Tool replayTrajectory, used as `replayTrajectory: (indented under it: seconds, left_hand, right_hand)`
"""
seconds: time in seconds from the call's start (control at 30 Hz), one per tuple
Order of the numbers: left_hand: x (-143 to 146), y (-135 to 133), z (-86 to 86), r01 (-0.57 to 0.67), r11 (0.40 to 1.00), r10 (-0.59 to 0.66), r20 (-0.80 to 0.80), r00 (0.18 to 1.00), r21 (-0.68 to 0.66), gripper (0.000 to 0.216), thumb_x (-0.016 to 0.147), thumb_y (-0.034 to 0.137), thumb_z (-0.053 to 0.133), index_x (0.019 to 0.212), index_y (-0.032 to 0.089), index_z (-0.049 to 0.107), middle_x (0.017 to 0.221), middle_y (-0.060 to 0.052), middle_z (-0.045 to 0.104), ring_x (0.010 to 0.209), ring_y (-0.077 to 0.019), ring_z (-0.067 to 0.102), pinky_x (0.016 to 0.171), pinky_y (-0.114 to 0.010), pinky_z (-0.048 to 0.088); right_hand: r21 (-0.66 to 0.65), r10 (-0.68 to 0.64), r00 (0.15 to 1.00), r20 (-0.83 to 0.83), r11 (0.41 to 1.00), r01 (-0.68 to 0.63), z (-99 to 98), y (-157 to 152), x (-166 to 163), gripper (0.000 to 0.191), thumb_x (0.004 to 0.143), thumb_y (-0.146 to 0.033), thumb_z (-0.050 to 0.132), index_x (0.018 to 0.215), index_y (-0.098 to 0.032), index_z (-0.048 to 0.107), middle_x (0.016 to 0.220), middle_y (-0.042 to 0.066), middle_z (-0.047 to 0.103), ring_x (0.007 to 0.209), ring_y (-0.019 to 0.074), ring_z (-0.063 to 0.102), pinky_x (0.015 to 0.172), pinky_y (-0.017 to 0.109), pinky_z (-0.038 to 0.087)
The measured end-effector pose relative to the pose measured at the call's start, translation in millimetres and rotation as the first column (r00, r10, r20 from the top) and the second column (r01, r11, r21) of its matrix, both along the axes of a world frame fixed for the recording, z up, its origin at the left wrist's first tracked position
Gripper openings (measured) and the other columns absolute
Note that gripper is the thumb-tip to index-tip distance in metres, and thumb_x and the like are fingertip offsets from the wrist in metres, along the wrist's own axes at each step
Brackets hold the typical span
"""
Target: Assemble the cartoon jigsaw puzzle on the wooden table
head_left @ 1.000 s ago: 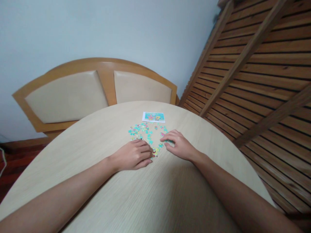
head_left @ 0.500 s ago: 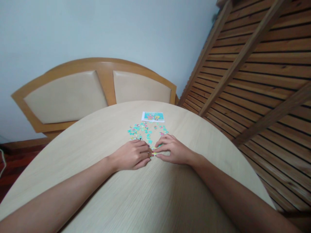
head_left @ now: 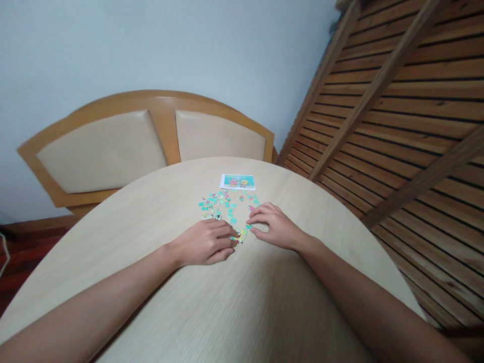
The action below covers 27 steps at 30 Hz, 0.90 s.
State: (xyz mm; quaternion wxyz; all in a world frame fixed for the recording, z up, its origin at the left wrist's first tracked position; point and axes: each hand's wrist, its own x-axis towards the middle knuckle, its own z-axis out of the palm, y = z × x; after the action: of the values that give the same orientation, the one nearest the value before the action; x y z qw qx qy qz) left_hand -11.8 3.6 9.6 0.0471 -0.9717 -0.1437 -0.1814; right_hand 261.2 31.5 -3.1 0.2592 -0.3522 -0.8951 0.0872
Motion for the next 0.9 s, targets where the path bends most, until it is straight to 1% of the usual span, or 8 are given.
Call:
replayTrajectory:
  seconds: [0.13, 0.3, 0.4, 0.47, 0.6, 0.67, 0.83, 0.9]
  left_hand:
    - [0.9, -0.2, -0.3, -0.007, 1.0, 0.007, 0.008, 1.0, -0.018, 0.023, 0.102, 0.025, 0.046, 0.109, 0.018, 0.067, 0.113, -0.007, 0.073, 0.108, -0.0226, 0.065, 0.094, -0.038, 0.053]
    - [1.7, 0.0, -0.8, -0.009, 1.0, 0.009, 0.01, 1.0, -0.027, 0.023, 0.101, 0.025, 0.046, 0.109, 0.018, 0.067, 0.114, -0.008, 0.072, 0.107, -0.0224, 0.066, 0.094, -0.039, 0.054]
    - [1.4, 0.4, -0.6, -0.006, 1.0, 0.006, 0.008, 1.0, -0.029, 0.023, 0.101, 0.025, 0.046, 0.108, 0.018, 0.067, 0.112, -0.008, 0.072, 0.107, -0.0225, 0.066, 0.093, -0.039, 0.055]
    - [0.9, 0.5, -0.3, -0.009, 0.999, 0.009, 0.007, 1.0, -0.033, 0.024, 0.102, 0.026, 0.046, 0.107, 0.018, 0.067, 0.112, -0.009, 0.072, 0.107, -0.0228, 0.066, 0.093, -0.04, 0.055]
    - [0.3, 0.1, 0.3, -0.006, 0.999, 0.007, 0.024, 1.0, -0.047, 0.024, 0.101, 0.027, 0.046, 0.107, 0.018, 0.067, 0.111, -0.01, 0.072, 0.108, -0.023, 0.066, 0.094, -0.04, 0.055]
    - [0.4, -0.2, 0.2, -0.01, 0.998, 0.011, 0.028, 1.0, -0.057, 0.023, 0.101, 0.027, 0.047, 0.109, 0.018, 0.067, 0.111, -0.01, 0.072, 0.108, -0.0227, 0.066, 0.095, -0.04, 0.055]
    - [0.6, -0.1, -0.8, -0.01, 0.997, 0.011, 0.012, 1.0, -0.076, 0.025, 0.101, 0.027, 0.046, 0.114, 0.017, 0.065, 0.115, -0.011, 0.071, 0.11, -0.0225, 0.066, 0.097, -0.039, 0.054]
    - [0.5, 0.2, -1.2, -0.004, 0.997, 0.005, 0.008, 1.0, -0.08, 0.025, 0.102, 0.027, 0.046, 0.114, 0.017, 0.065, 0.116, -0.011, 0.07, 0.111, -0.0227, 0.065, 0.097, -0.039, 0.055]
  right_hand:
    - [-0.059, 0.0, 1.0, -0.023, 0.998, -0.002, 0.0, 0.1, -1.1, 0.016, 0.084, -0.024, 0.072, 0.099, -0.026, 0.073, 0.109, 0.004, 0.071, 0.112, 0.025, 0.057, 0.1, 0.044, 0.041]
    - [-0.106, -0.019, 0.998, -0.059, 0.994, 0.012, 2.0, -0.8, -0.5, 0.017, 0.078, -0.021, 0.076, 0.093, -0.024, 0.068, 0.106, 0.004, 0.071, 0.115, 0.0253, 0.056, 0.101, 0.043, 0.041]
    - [-0.122, -0.056, 0.997, -0.05, 0.991, 0.049, 4.2, -2.1, -0.6, 0.017, 0.077, -0.022, 0.078, 0.09, -0.023, 0.068, 0.099, 0.003, 0.071, 0.109, 0.0246, 0.059, 0.099, 0.042, 0.042]
    - [-0.132, -0.071, 0.996, -0.054, 0.989, 0.064, 5.9, -3.0, -1.5, 0.014, 0.078, -0.022, 0.078, 0.088, -0.023, 0.068, 0.094, 0.002, 0.071, 0.103, 0.0234, 0.061, 0.096, 0.041, 0.044]
    - [-0.149, -0.048, 0.995, -0.087, 0.988, 0.035, 9.1, -4.1, -3.5, 0.003, 0.084, -0.02, 0.071, 0.084, -0.022, 0.069, 0.085, 0.002, 0.073, 0.09, 0.0199, 0.065, 0.088, 0.035, 0.047]
    - [-0.159, -0.033, 0.995, -0.096, 0.987, 0.017, 10.7, -4.8, -3.8, 0.005, 0.084, -0.017, 0.068, 0.084, -0.021, 0.07, 0.083, 0.002, 0.073, 0.086, 0.0184, 0.066, 0.086, 0.033, 0.048]
    - [-0.171, 0.004, 0.997, -0.072, 0.985, -0.016, 13.0, -6.1, -2.6, 0.008, 0.08, -0.015, 0.069, 0.081, -0.022, 0.072, 0.082, 0.001, 0.074, 0.087, 0.0192, 0.066, 0.085, 0.032, 0.048]
    - [-0.167, -0.01, 0.997, -0.073, 0.986, -0.002, 12.1, -4.3, -0.6, 0.008, 0.081, -0.015, 0.068, 0.081, -0.022, 0.071, 0.083, 0.002, 0.074, 0.088, 0.0199, 0.065, 0.085, 0.033, 0.049]
